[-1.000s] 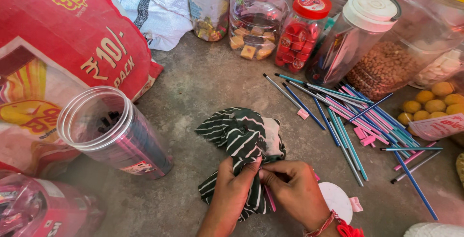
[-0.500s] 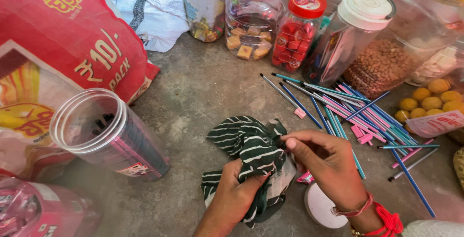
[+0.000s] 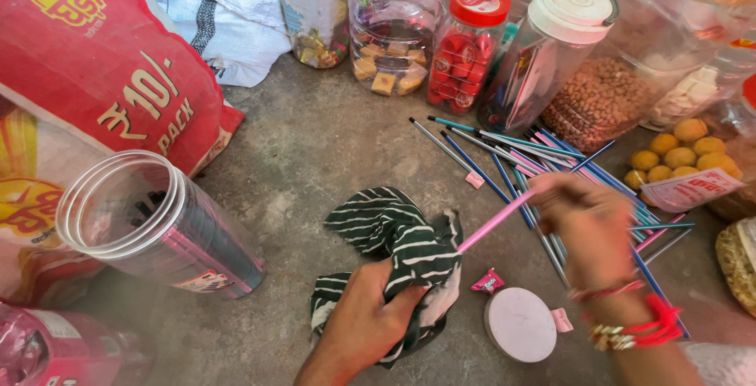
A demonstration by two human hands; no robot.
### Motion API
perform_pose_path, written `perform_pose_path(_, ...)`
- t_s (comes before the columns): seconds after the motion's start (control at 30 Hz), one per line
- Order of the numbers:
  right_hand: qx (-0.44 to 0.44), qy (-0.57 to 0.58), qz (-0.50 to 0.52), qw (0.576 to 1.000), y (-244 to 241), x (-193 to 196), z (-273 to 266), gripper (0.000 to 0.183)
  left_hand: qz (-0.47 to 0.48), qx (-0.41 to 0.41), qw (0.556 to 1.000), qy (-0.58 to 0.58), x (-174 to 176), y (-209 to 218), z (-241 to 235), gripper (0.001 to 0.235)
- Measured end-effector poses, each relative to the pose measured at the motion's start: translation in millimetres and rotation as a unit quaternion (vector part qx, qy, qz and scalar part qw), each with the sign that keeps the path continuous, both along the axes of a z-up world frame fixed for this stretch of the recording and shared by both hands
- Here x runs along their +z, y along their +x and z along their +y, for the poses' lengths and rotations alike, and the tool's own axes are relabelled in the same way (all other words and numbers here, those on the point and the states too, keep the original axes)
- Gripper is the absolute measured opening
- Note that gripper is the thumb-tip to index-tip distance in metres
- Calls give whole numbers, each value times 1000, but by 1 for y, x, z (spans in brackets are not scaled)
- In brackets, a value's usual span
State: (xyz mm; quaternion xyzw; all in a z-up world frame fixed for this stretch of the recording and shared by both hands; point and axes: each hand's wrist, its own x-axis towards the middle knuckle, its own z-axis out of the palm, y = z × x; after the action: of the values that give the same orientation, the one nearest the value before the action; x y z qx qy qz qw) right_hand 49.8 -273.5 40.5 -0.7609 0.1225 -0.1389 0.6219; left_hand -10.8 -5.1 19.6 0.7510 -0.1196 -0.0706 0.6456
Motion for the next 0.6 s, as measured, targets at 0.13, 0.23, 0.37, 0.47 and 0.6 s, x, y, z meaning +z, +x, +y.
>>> perform_pose_path(0.13,-104,156,-38,982,5,6,-40,8,15,45,999,-25,-11,2,7,21)
perform_pose_path(0.23,-53,211,-27,976,0,-2,-35,7,92,128,969,-191,-20,13,0,26)
perform_pose_path(0.37,89,215,46,971,-4,-5,12,13,324,174,876,-313,-21,4,-3,35)
perform_pose_path(0.47,287,87,137,944,-19,-2,57,15,278,125,893,-330,-12,2,-4,36)
perform_pose_path(0.6,284,2,177,942,-29,1,71,17,221,101,890,-387,-3,4,0,33)
